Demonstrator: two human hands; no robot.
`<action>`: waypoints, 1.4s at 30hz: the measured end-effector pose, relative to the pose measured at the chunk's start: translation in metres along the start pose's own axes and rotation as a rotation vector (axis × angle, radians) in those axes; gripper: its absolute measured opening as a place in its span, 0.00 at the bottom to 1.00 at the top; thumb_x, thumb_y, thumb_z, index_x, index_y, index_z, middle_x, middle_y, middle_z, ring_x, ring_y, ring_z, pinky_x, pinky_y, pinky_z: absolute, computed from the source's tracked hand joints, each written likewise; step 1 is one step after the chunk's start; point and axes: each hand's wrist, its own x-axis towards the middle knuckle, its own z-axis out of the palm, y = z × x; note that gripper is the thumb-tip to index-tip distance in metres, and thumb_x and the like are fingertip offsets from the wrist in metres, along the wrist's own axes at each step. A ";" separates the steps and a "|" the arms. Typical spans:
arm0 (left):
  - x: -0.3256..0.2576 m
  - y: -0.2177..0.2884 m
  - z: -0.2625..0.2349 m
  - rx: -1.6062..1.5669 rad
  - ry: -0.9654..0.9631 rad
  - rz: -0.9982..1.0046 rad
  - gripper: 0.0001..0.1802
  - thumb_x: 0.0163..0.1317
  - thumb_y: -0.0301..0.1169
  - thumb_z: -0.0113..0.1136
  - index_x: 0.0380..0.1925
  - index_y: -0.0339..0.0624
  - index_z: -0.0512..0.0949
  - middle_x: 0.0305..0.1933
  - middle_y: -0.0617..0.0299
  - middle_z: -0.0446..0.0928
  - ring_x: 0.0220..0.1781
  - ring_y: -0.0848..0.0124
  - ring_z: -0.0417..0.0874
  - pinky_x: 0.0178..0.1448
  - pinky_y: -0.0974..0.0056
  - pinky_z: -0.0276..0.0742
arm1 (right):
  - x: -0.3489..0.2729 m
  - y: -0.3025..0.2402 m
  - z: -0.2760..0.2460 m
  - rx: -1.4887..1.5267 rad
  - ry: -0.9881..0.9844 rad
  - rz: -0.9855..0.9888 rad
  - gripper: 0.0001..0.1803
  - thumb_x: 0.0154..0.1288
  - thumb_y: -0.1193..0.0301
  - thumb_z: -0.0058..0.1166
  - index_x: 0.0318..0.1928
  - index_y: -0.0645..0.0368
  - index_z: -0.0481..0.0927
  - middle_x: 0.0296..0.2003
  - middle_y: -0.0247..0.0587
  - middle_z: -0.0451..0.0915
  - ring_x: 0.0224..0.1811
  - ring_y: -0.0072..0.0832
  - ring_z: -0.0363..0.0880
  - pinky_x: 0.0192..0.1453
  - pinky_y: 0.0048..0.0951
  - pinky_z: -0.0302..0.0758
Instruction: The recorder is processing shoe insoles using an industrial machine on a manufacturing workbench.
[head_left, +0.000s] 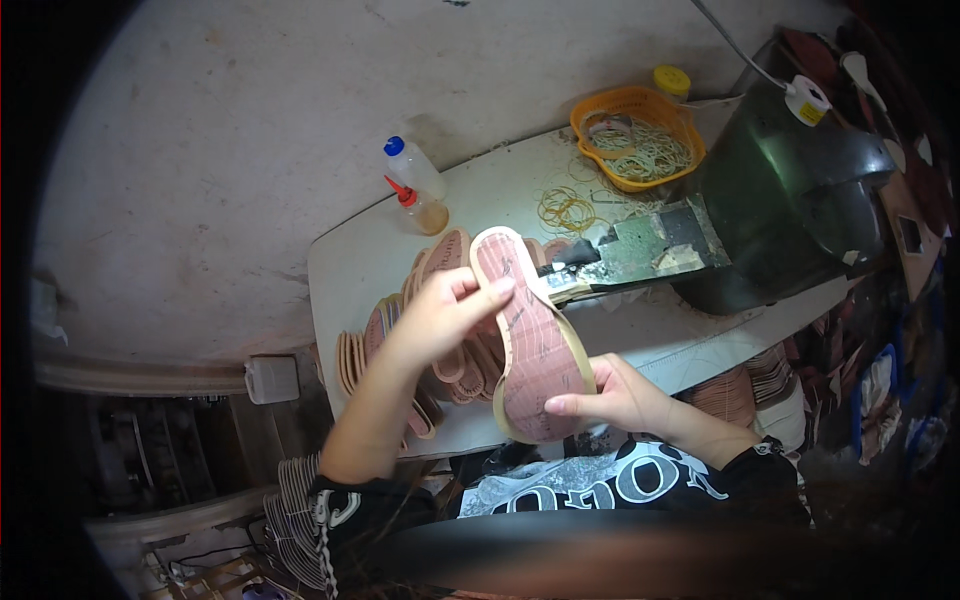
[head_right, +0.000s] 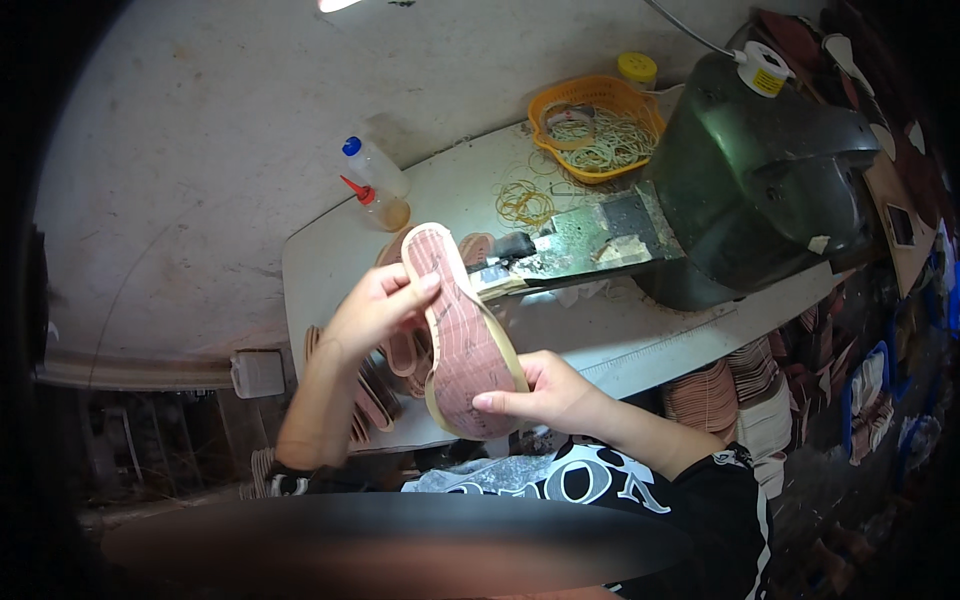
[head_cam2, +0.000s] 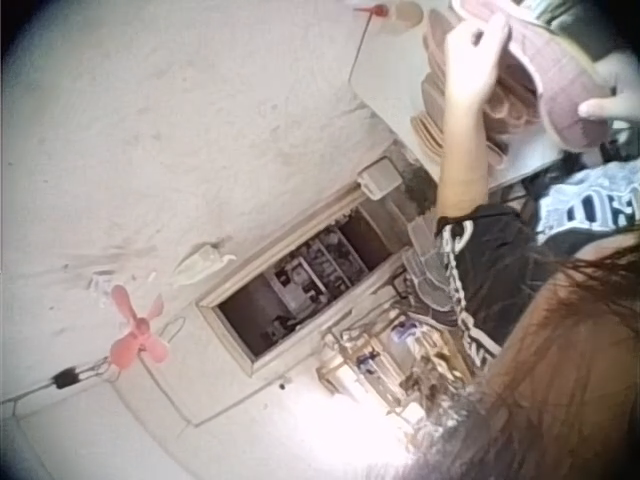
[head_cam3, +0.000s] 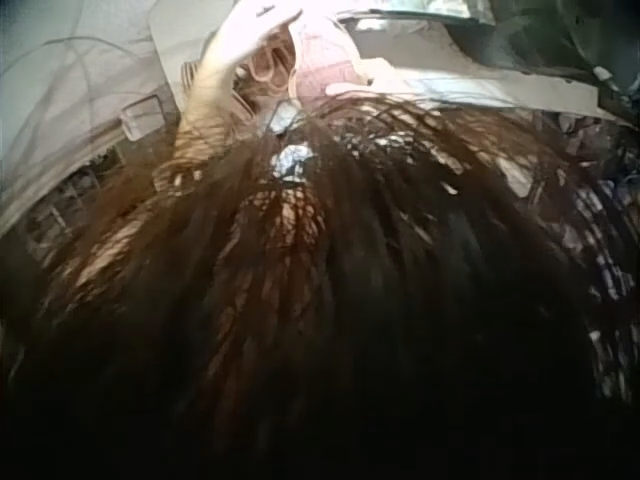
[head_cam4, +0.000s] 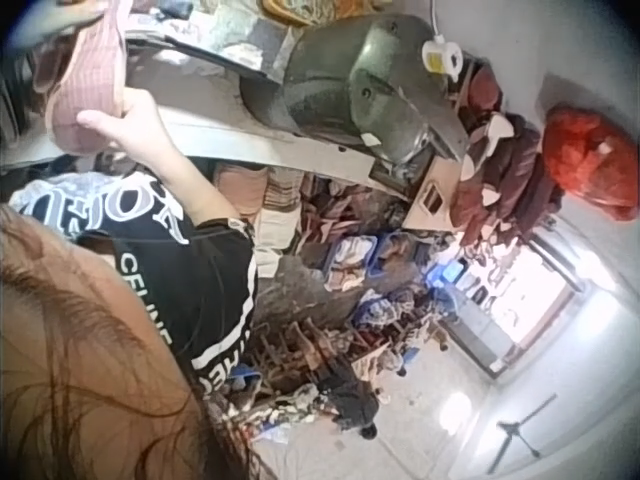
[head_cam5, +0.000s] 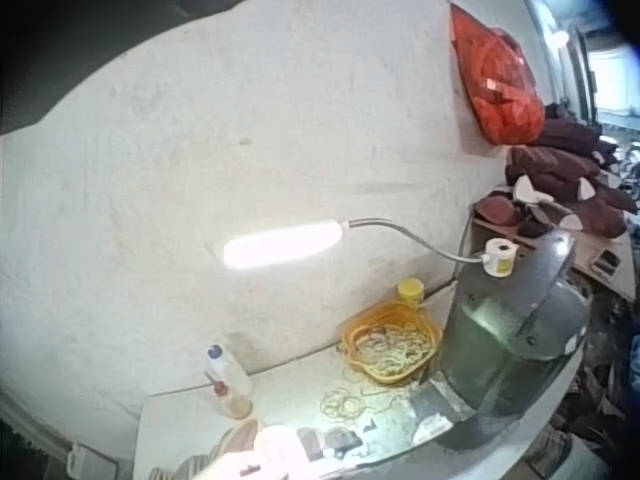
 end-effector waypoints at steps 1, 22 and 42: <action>-0.011 -0.004 0.013 -0.142 0.095 0.146 0.25 0.66 0.48 0.56 0.48 0.35 0.76 0.40 0.63 0.80 0.40 0.76 0.80 0.47 0.68 0.76 | 0.000 0.001 0.001 -0.015 -0.036 0.010 0.16 0.64 0.69 0.60 0.50 0.66 0.79 0.43 0.37 0.83 0.45 0.19 0.78 0.52 0.25 0.75; 0.145 -0.135 -0.129 -0.130 0.463 -0.148 0.21 0.59 0.23 0.47 0.54 0.35 0.74 0.49 0.53 0.79 0.54 0.60 0.77 0.60 0.58 0.68 | -0.018 0.030 0.008 -0.455 -0.070 0.006 0.12 0.61 0.65 0.63 0.38 0.63 0.84 0.21 0.31 0.79 0.24 0.14 0.71 0.30 0.22 0.71; -0.055 -0.057 0.039 -0.722 0.145 0.673 0.29 0.65 0.48 0.56 0.54 0.35 0.65 0.38 0.50 0.79 0.38 0.66 0.82 0.44 0.64 0.79 | 0.006 0.016 0.026 -0.845 0.014 -0.412 0.12 0.57 0.65 0.65 0.38 0.60 0.83 0.27 0.44 0.81 0.31 0.33 0.81 0.40 0.30 0.76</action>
